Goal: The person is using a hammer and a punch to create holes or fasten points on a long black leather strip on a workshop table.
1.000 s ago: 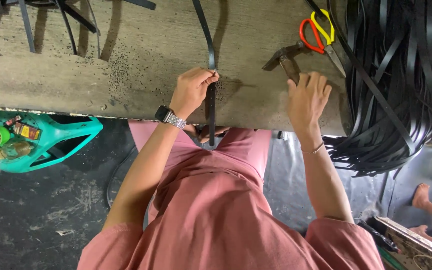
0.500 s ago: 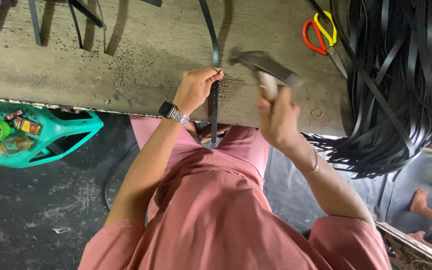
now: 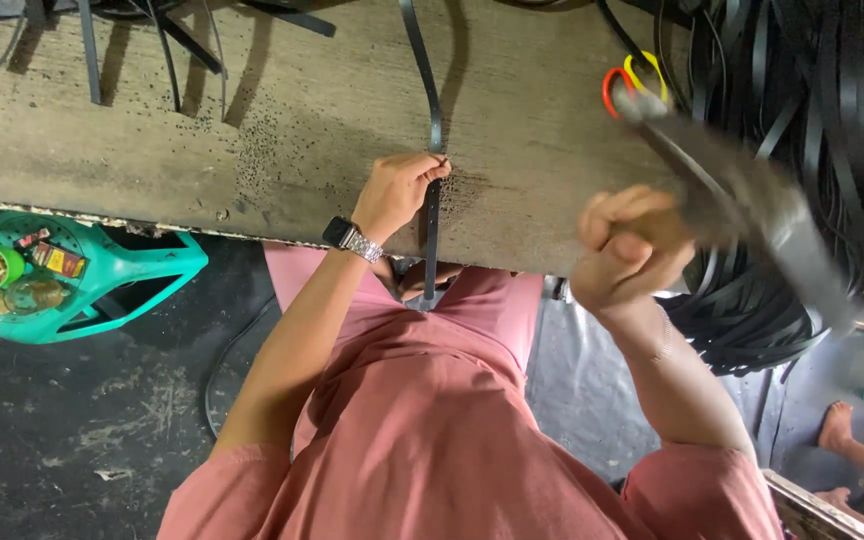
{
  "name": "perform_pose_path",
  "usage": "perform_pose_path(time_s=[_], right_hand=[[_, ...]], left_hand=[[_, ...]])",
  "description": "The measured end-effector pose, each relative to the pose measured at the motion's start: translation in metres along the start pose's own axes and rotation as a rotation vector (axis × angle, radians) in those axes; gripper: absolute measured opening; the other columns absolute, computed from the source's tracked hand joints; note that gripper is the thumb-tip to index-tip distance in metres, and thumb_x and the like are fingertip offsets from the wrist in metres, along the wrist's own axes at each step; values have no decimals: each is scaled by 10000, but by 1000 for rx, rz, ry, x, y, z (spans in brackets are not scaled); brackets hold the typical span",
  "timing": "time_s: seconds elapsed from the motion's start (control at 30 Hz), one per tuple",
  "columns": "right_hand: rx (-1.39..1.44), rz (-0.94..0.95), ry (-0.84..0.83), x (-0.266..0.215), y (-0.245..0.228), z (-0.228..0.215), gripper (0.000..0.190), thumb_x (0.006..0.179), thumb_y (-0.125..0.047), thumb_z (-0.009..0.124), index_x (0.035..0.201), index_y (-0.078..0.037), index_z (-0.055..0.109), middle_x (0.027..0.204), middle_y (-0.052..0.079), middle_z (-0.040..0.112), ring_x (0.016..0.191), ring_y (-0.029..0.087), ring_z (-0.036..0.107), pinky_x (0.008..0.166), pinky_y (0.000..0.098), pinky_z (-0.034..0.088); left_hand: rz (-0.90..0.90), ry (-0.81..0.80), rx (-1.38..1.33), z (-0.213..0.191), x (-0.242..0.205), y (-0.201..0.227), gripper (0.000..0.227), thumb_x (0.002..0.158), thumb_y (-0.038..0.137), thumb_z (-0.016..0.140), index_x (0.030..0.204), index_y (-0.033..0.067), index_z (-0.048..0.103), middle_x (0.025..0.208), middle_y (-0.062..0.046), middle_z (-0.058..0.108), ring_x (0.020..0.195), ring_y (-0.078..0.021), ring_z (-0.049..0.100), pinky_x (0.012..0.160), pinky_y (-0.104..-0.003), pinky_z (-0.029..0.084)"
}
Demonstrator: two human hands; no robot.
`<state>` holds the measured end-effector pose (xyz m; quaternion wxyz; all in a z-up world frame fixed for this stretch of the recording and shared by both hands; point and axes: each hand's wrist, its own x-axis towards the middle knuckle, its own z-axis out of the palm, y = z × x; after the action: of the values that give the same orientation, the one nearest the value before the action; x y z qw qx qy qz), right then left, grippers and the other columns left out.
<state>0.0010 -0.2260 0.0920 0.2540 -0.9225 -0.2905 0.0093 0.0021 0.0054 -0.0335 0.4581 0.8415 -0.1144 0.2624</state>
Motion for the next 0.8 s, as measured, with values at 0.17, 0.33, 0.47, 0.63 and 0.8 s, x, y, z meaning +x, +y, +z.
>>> perform_pose_path(time_s=[0.17,0.33,0.47,0.63,0.8], right_hand=[[-140,-96,-7,-3,16,6,392,1072,-420,551,861,-94,498,521,129,570,474,355,653,421,406,462],[374,88,212,1,35,-15,371,1126,-330,482,820,-140,571,513,-26,580,455,161,562,477,281,416],[-183,162,332,8,102,5,311,1153,-417,541,1062,-120,539,561,88,575,532,328,646,572,421,469],[-777,318,161,21,91,21,340,1011,-330,685,1254,-92,660,1029,95,690,1026,256,594,899,406,370],[-461,-159,346,32,62,61,123,969,-220,718,1068,-149,734,1024,61,618,980,274,589,839,405,413]], left_hand=[[-14,-29,46,7,-2,-9,140,983,62,713,843,59,730,738,-72,737,673,-232,726,641,-274,580],[-61,-38,-36,-5,-1,5,101,989,82,721,906,28,743,822,-146,770,768,-325,758,677,-333,604],[-113,-56,-109,-16,4,15,126,1006,148,718,957,33,738,889,-166,776,850,-354,757,711,-387,614],[-217,-49,-366,-20,8,15,288,1116,250,524,1231,81,727,1139,-118,773,1102,-294,724,900,-413,599],[-183,8,-353,-20,10,20,227,1080,220,592,1180,99,755,1059,-83,778,1039,-259,736,889,-362,592]])
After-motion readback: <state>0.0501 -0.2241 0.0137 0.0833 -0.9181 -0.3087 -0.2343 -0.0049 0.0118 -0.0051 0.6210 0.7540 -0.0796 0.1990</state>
